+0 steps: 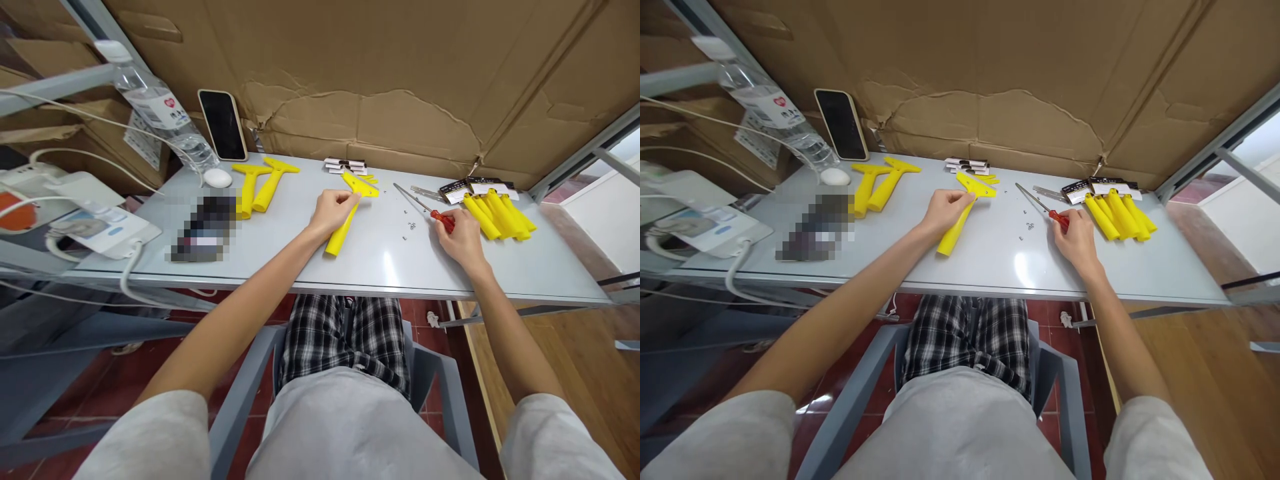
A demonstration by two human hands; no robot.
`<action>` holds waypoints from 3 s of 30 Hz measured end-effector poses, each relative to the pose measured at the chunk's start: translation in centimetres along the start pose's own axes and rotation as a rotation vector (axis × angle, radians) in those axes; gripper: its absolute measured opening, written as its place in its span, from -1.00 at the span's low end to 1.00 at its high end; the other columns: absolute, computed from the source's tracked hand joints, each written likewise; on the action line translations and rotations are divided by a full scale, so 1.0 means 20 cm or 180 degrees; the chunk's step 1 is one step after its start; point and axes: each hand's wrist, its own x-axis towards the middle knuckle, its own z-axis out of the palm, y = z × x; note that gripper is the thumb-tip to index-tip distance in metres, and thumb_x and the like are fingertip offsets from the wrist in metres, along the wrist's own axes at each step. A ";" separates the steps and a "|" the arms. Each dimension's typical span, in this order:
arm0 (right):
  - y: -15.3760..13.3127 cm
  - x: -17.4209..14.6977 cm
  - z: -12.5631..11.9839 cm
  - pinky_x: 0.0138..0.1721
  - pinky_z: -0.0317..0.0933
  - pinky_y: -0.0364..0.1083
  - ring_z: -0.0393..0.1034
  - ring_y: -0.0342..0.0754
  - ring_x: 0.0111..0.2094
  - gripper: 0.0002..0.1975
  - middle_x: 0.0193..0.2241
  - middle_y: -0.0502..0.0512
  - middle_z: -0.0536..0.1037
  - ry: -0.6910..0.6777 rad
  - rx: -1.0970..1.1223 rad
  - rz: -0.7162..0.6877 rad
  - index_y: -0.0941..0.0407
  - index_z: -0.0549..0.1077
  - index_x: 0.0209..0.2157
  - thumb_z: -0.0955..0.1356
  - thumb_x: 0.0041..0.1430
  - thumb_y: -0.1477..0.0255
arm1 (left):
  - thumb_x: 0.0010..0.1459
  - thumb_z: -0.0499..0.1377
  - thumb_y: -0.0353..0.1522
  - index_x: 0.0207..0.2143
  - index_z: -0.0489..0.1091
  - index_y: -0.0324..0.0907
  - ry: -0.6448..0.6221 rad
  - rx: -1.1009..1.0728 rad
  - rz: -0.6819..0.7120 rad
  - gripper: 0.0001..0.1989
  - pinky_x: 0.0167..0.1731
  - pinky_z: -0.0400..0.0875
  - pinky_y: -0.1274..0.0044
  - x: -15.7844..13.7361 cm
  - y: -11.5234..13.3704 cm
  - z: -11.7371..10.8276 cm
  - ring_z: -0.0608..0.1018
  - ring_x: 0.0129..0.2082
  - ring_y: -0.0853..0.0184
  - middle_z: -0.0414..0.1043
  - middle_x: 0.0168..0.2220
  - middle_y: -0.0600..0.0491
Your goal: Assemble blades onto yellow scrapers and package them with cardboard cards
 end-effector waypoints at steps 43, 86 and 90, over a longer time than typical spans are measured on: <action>-0.05 0.58 -0.03 0.05 0.57 0.17 0.61 0.03 -0.21 -0.65 -0.20 0.26 0.73 -0.1367 0.0649 -0.0124 0.20 0.70 -0.06 0.38 0.25 0.34 | 0.33 0.31 -0.30 -0.16 0.62 -0.13 -0.0099 0.2040 0.0277 -0.88 0.18 0.47 0.22 0.01 0.01 -0.06 0.67 -0.01 -0.06 0.71 -0.20 -0.14; -0.45 0.00 0.08 0.17 0.27 0.02 0.39 0.09 0.14 -0.49 0.12 0.35 0.58 -0.1207 -0.1079 -0.1025 0.23 0.64 0.18 0.12 0.54 0.56 | 0.50 0.10 -0.33 -0.01 0.65 -0.20 -0.0572 0.2564 0.1117 -0.69 0.14 0.55 0.17 -0.38 0.00 -0.17 0.67 0.10 -0.06 0.71 0.01 -0.21; -0.46 0.02 0.08 0.24 0.29 0.15 0.35 0.19 0.20 -0.46 0.13 0.43 0.60 -0.0896 -0.1160 -0.1070 0.27 0.67 0.13 0.10 0.53 0.56 | 0.54 0.07 -0.29 0.16 0.63 -0.25 -0.0536 0.2706 0.1224 -0.59 0.31 0.48 0.04 -0.41 -0.06 -0.21 0.60 0.28 -0.14 0.61 0.25 -0.30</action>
